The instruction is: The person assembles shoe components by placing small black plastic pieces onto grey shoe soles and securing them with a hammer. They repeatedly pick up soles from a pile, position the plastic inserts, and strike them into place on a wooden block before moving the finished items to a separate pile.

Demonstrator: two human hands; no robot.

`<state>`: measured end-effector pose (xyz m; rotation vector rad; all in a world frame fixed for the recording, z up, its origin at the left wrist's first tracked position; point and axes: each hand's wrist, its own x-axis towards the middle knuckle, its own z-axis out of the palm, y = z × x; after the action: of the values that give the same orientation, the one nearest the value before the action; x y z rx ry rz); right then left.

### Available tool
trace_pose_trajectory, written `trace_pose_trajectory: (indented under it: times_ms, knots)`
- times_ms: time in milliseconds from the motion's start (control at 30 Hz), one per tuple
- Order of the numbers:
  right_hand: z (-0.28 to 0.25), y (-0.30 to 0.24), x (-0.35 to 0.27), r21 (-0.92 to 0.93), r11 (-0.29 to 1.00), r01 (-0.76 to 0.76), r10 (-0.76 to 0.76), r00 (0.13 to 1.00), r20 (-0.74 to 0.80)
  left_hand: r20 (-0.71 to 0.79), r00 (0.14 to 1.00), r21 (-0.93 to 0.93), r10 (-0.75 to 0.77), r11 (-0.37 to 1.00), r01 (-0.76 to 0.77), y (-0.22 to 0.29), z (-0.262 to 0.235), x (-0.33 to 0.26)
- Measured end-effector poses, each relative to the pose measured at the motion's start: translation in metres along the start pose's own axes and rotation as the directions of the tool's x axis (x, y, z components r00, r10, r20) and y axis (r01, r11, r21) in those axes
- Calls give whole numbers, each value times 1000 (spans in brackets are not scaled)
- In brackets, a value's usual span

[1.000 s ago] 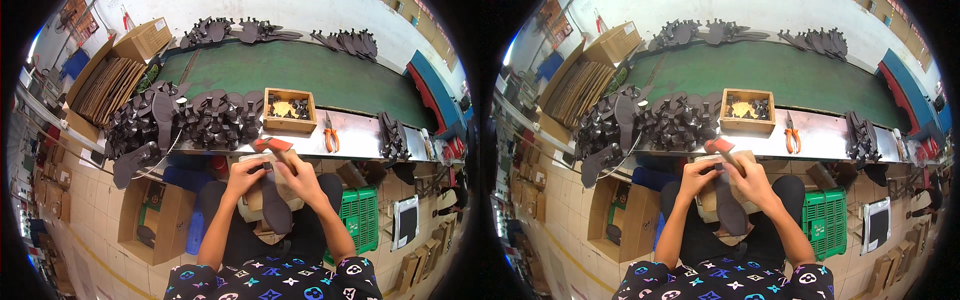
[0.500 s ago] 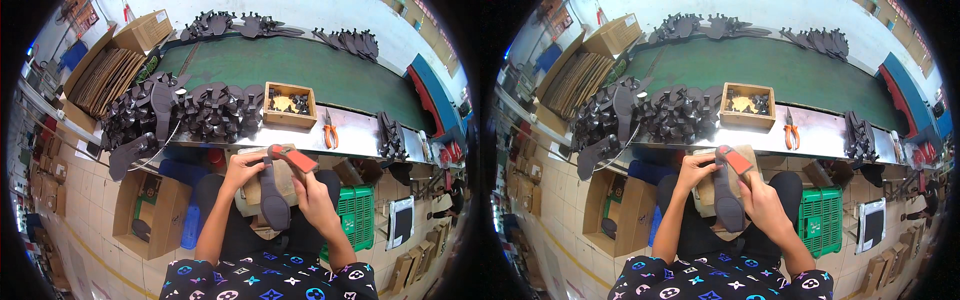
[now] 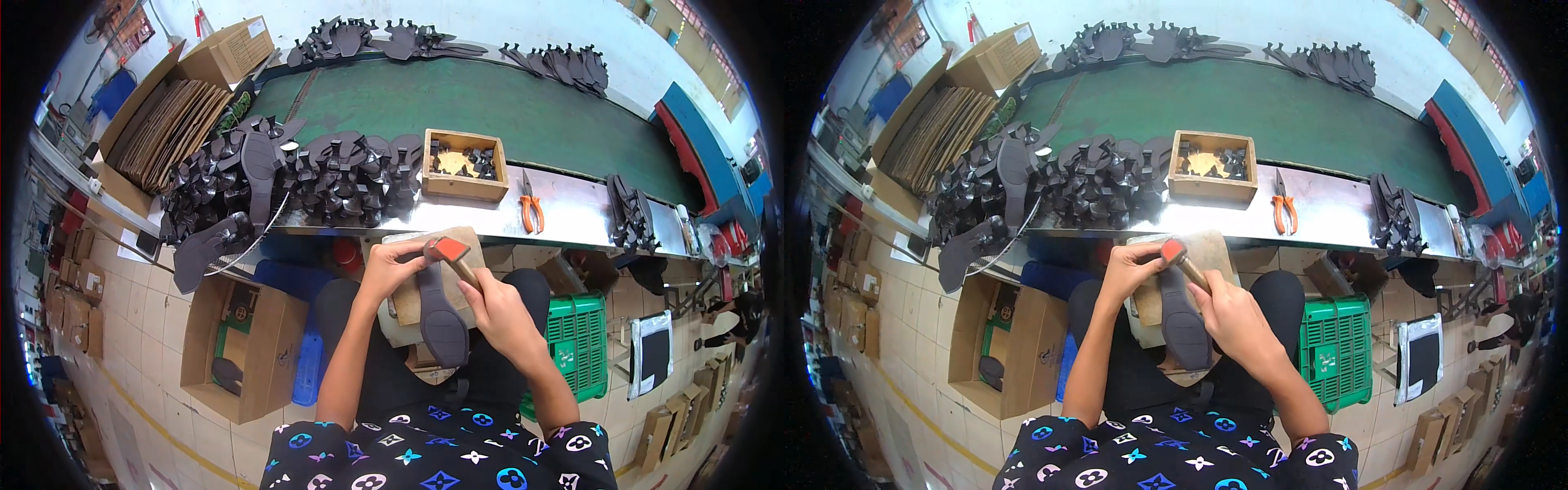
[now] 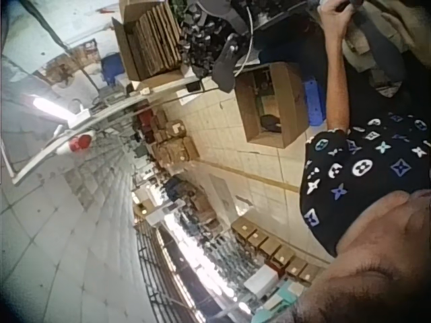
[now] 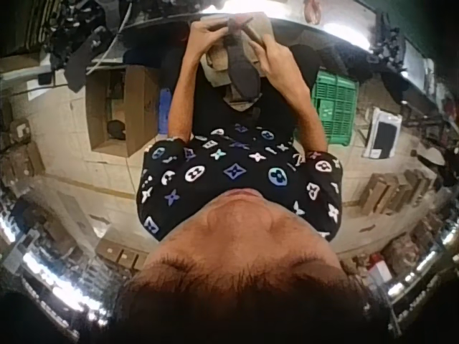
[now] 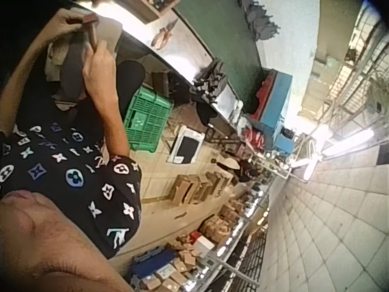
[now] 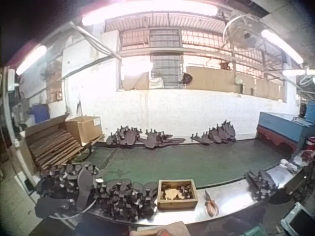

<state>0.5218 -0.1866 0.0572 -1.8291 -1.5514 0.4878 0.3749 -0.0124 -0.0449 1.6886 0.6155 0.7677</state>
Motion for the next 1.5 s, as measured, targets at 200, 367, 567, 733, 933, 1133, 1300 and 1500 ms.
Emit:
trace_pose_trajectory:
  times_ms: [200,367,567,733,933,1133,1300,1500]
  knots:
    - [-40,-35,-27,351,872,341,-151,869,-471,138,990,610,19,786,-100,5,-3,-15]
    - [10,8,-12,-79,970,231,-244,938,-246,94,996,646,-10,761,-54,3,6,-13]
    - [-11,5,-31,336,903,268,-117,905,-408,75,996,619,-50,785,-8,3,-3,-16]
    - [14,26,-15,-111,976,-188,195,979,64,154,988,670,-6,735,-100,12,7,-7]
    - [-26,13,-3,-38,972,230,-233,953,-191,173,949,395,265,864,-313,24,2,-25]
    - [6,40,14,-446,859,251,-245,967,72,407,914,-257,1,960,114,116,26,-88]
    - [16,54,16,-284,886,366,-321,927,194,519,844,-442,-132,804,398,133,22,-107]
    - [-45,5,-5,652,711,262,-617,678,400,693,721,-456,-7,770,446,123,24,-103]
